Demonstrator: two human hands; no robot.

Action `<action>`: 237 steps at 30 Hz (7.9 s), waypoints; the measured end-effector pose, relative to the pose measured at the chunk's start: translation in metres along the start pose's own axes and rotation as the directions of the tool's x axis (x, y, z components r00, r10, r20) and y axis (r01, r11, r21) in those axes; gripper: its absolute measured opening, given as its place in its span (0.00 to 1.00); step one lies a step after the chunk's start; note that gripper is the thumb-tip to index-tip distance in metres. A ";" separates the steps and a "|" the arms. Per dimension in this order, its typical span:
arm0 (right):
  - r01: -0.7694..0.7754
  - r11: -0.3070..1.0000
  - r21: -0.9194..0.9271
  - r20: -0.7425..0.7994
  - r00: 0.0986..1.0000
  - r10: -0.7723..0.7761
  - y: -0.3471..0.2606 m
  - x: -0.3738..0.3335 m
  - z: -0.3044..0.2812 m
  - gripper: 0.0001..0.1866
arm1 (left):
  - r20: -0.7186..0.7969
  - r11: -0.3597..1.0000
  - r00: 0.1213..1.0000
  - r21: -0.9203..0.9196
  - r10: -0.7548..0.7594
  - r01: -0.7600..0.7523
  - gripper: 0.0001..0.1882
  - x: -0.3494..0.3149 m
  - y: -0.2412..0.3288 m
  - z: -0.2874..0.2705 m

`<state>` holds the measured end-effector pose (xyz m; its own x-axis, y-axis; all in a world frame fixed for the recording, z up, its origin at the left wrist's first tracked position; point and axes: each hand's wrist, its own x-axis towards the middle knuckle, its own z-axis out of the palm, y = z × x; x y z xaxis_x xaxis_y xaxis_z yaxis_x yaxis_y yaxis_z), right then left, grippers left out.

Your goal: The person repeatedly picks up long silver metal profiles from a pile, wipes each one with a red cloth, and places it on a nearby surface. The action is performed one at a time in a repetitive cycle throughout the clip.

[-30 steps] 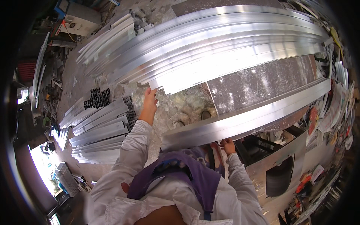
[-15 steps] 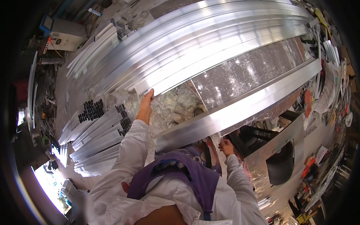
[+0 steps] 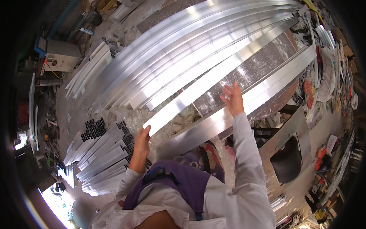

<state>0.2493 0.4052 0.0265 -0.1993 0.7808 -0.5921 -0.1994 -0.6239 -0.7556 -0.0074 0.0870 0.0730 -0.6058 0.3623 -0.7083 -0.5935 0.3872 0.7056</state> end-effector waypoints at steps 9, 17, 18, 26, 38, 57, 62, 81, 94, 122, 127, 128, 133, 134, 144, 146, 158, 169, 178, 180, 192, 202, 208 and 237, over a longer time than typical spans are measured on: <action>0.095 0.924 0.369 -0.012 0.995 -0.098 -0.015 0.054 0.006 0.33 | 0.059 0.593 0.941 0.762 0.334 -0.258 0.38 -0.041 -0.004 -0.029; 0.054 0.795 0.605 0.157 0.970 -0.185 -0.002 0.028 0.010 0.33 | 0.610 0.357 0.792 0.749 -0.040 -0.559 0.39 -0.058 0.055 0.093; 0.028 0.780 0.625 0.202 0.960 -0.196 0.003 0.023 0.007 0.33 | 0.576 0.247 0.814 0.801 -0.069 -0.546 0.38 -0.068 0.062 0.103; -0.084 0.785 0.614 0.473 0.835 -0.281 0.057 -0.050 0.011 0.37 | 0.629 0.095 0.715 0.727 0.305 -0.680 0.39 -0.096 -0.007 -0.013; 0.270 0.820 0.506 0.144 0.910 -0.388 0.114 -0.248 -0.013 0.33 | 0.523 0.183 0.760 0.764 0.386 -0.618 0.39 -0.095 -0.202 -0.260; 0.305 0.769 0.561 -0.081 0.945 -0.316 0.208 -0.432 -0.259 0.34 | 0.730 0.585 0.484 0.680 -0.483 -0.441 0.38 -0.294 -0.280 -0.085; 0.272 0.800 0.535 -0.083 0.959 -0.271 0.227 -0.447 -0.340 0.35 | 0.726 0.592 0.493 0.683 -0.480 -0.429 0.37 -0.342 -0.349 -0.067; 0.455 -0.404 -0.794 0.601 0.482 -0.638 0.184 -0.487 -0.384 0.22 | 0.720 0.636 0.576 0.661 -0.388 -0.397 0.33 -0.420 -0.455 -0.204; 0.585 -0.256 -0.769 0.626 0.612 -0.483 0.448 -0.728 -0.249 0.19 | 0.370 0.338 0.704 0.921 -0.606 -0.193 0.30 -0.429 -0.529 -0.579; 0.100 -0.612 -0.784 0.598 0.382 -0.704 0.036 -0.357 -0.489 0.13 | 0.906 0.679 0.324 0.419 -0.272 -0.602 0.33 -0.387 -0.415 0.128; 0.341 -0.697 -0.631 0.765 0.427 -0.483 0.109 -0.383 -0.431 0.10 | 0.861 0.640 0.450 0.488 -0.239 -0.594 0.42 -0.335 -0.474 0.005; 0.431 -0.635 -0.641 0.758 0.486 -0.434 0.134 -0.405 -0.417 0.08 | 0.838 0.636 0.467 0.527 -0.281 -0.563 0.43 -0.334 -0.482 -0.028; 0.490 -0.593 -0.639 0.766 0.477 -0.431 0.289 -0.527 -0.349 0.08 | 0.726 0.706 0.530 0.643 -0.439 -0.296 0.49 -0.364 -0.500 -0.225; 0.499 -0.603 -0.622 0.774 0.510 -0.375 0.315 -0.556 -0.324 0.09 | 0.709 0.676 0.569 0.660 -0.417 -0.328 0.49 -0.346 -0.532 -0.281; 0.948 -0.089 -0.306 0.942 0.288 -0.174 0.487 -0.731 -0.241 0.23 | 0.314 0.231 0.655 0.949 -0.687 -0.213 0.40 -0.409 -0.504 -0.535; 0.984 -0.056 -0.170 0.981 0.164 -0.101 0.480 -0.727 -0.244 0.30 | 0.237 0.127 0.663 0.969 -0.710 -0.210 0.38 -0.405 -0.502 -0.539; 0.585 -0.680 -0.443 0.877 0.441 -0.192 0.194 -0.464 -0.397 0.11 | 0.800 0.698 0.494 0.567 -0.341 -0.437 0.42 -0.339 -0.480 -0.082; 0.217 -0.885 -0.412 0.838 0.471 -0.275 0.036 -0.373 -0.452 0.09 | 0.827 0.527 0.436 0.562 -0.354 -0.638 0.55 -0.365 -0.380 0.125; 0.615 -0.733 -0.290 0.844 0.525 0.107 0.250 -0.505 -0.362 0.12 | 0.768 0.660 0.504 0.619 -0.396 -0.425 0.52 -0.338 -0.485 -0.165; 0.813 -0.536 -0.228 0.955 0.294 0.039 0.330 -0.536 -0.328 0.13 | 0.679 0.658 0.575 0.693 -0.456 -0.296 0.54 -0.317 -0.533 -0.281; 0.962 -0.251 -0.107 0.988 0.074 -0.138 0.540 -0.741 -0.206 0.09 | 0.340 0.254 0.648 0.940 -0.682 -0.226 0.40 -0.376 -0.551 -0.610; 0.829 -0.499 -0.252 0.965 0.175 -0.196 0.324 -0.623 -0.307 0.15 | 0.775 0.522 0.462 0.632 -0.432 -0.573 0.19 -0.367 -0.469 -0.366; 0.543 -0.733 -0.411 0.909 0.299 -0.289 0.188 -0.523 -0.403 0.27 | 0.803 0.698 0.472 0.570 -0.363 -0.434 0.32 -0.401 -0.430 -0.096; 0.887 -0.406 -0.222 0.974 0.179 -0.142 0.507 -0.707 -0.231 0.06 | 0.314 0.493 0.813 0.869 -0.490 -0.039 0.38 -0.399 -0.564 -0.571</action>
<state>0.5107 -0.4556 -0.0024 -0.9416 0.1962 0.2738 0.1169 0.9527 -0.2804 0.2663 -0.7605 -0.0316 -0.0357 0.3714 -0.9278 0.1922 0.9136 0.3584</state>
